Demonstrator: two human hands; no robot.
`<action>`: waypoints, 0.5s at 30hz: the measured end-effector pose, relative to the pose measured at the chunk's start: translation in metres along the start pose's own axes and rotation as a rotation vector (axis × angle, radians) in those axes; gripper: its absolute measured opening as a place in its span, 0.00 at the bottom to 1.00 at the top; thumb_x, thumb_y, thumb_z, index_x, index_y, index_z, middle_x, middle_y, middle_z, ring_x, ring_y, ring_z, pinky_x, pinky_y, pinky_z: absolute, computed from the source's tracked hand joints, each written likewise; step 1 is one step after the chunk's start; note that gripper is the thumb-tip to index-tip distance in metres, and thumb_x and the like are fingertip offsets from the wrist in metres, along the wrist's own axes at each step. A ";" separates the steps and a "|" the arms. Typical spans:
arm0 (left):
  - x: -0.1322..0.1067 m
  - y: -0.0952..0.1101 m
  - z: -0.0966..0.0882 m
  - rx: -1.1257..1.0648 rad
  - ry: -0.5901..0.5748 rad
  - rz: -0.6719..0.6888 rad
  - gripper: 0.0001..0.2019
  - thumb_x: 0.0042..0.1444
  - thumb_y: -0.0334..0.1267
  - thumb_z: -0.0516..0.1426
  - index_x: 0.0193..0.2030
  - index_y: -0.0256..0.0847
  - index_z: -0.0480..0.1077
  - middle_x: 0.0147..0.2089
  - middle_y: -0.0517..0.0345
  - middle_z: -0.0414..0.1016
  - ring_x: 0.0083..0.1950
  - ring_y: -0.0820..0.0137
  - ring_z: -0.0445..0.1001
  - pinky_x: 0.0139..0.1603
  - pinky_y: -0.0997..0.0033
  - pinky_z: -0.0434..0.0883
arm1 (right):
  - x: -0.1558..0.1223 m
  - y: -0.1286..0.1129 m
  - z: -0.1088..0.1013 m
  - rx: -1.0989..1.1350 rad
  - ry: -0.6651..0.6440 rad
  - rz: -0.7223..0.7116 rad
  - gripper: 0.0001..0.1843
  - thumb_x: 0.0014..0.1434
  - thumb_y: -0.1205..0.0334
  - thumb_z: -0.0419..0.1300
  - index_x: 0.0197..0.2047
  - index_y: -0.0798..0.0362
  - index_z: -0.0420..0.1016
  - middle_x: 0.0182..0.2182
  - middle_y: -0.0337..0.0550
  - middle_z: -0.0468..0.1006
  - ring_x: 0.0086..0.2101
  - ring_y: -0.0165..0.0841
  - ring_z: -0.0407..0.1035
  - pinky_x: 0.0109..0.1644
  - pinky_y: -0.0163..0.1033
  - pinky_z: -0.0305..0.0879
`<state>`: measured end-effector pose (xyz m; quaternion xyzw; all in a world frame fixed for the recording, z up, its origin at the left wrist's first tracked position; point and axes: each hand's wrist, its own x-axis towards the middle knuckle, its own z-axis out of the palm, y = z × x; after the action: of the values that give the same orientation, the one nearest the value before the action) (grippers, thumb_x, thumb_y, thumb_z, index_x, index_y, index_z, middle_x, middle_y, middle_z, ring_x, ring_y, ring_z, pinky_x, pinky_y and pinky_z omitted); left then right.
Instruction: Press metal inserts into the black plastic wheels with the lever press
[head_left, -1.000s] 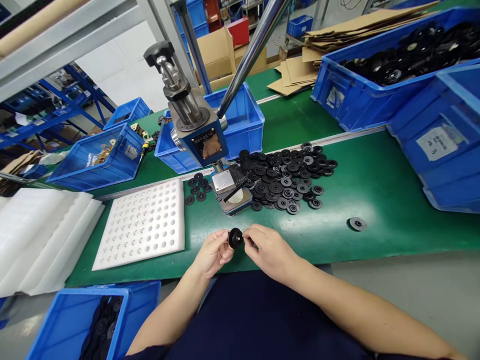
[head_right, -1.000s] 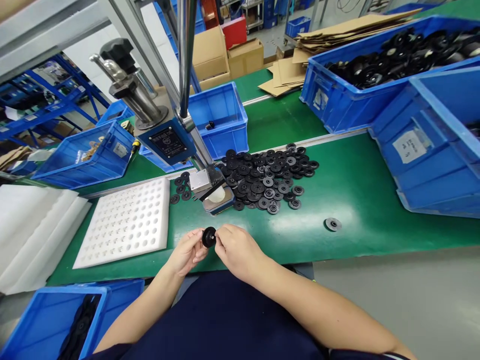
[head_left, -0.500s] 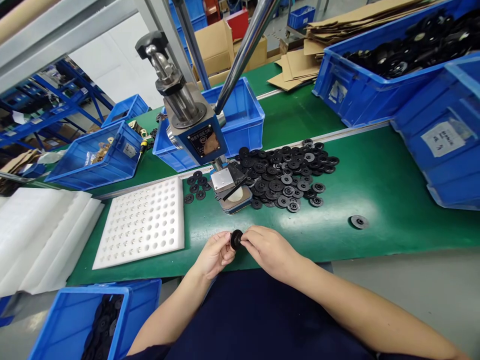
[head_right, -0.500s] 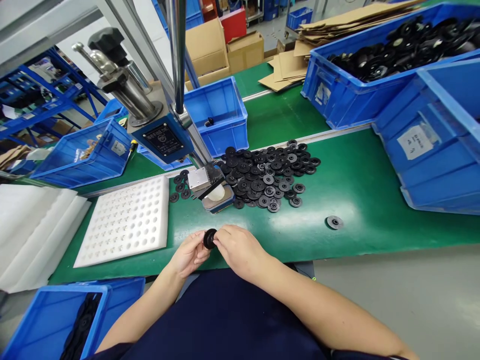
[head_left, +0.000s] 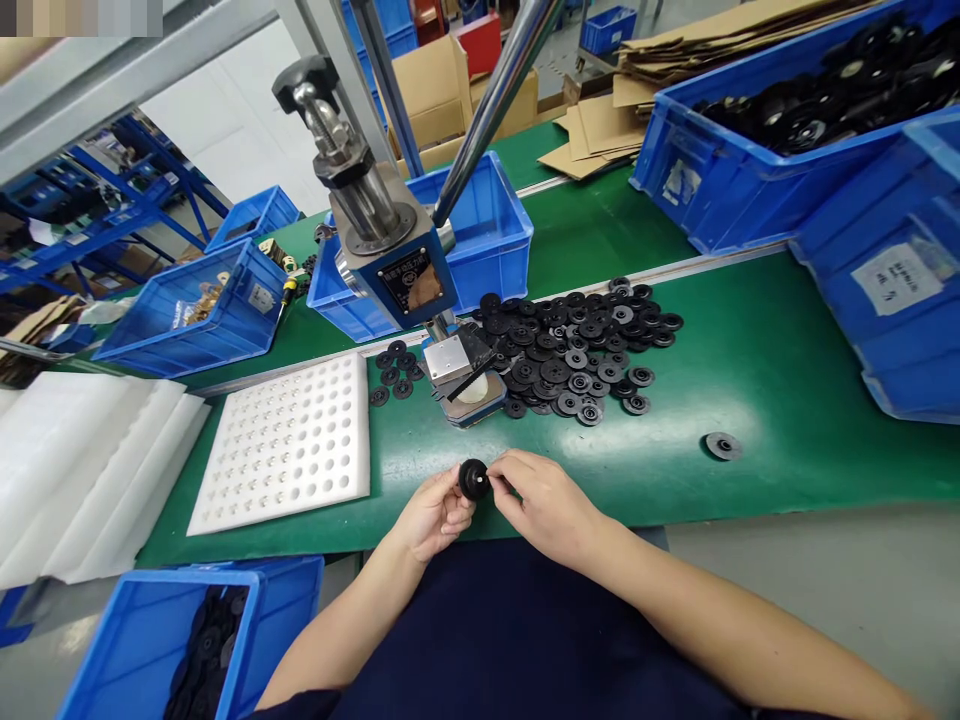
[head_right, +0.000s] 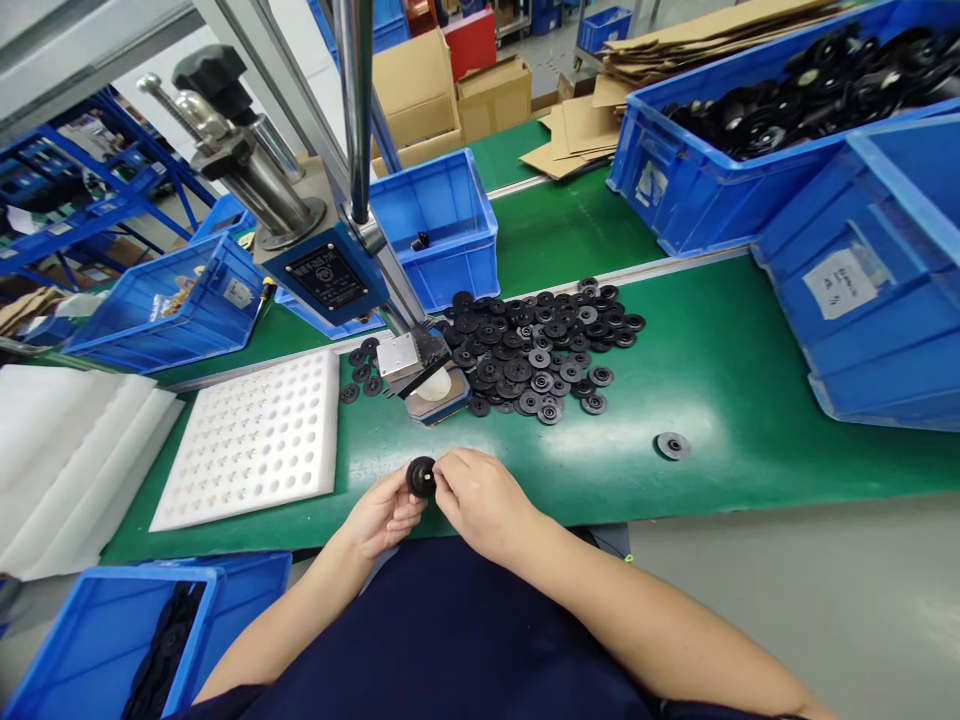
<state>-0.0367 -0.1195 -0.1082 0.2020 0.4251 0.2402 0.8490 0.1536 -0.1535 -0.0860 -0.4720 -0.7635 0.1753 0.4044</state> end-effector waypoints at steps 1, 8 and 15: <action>0.000 -0.001 -0.002 0.001 -0.001 0.005 0.23 0.48 0.52 0.68 0.31 0.36 0.64 0.21 0.65 0.64 0.15 0.85 0.53 0.13 0.86 0.46 | 0.001 0.000 -0.002 0.006 0.009 -0.001 0.08 0.63 0.73 0.50 0.36 0.54 0.68 0.29 0.41 0.72 0.29 0.29 0.67 0.35 0.34 0.64; 0.000 0.051 -0.025 0.275 0.225 0.321 0.19 0.48 0.47 0.68 0.35 0.35 0.69 0.22 0.62 0.69 0.17 0.81 0.61 0.15 0.82 0.52 | -0.014 0.036 0.001 -0.024 0.059 0.128 0.12 0.59 0.73 0.47 0.34 0.52 0.69 0.26 0.40 0.73 0.26 0.30 0.67 0.31 0.36 0.65; 0.011 0.184 -0.009 0.483 0.463 0.732 0.18 0.45 0.46 0.68 0.26 0.37 0.66 0.18 0.63 0.67 0.16 0.79 0.61 0.17 0.79 0.54 | -0.042 0.078 0.028 -0.138 0.181 0.134 0.11 0.66 0.62 0.50 0.37 0.53 0.72 0.23 0.41 0.73 0.22 0.30 0.67 0.28 0.36 0.65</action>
<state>-0.0814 0.0359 -0.0199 0.4703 0.5473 0.4558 0.5211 0.1863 -0.1477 -0.1731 -0.5624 -0.7011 0.1057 0.4255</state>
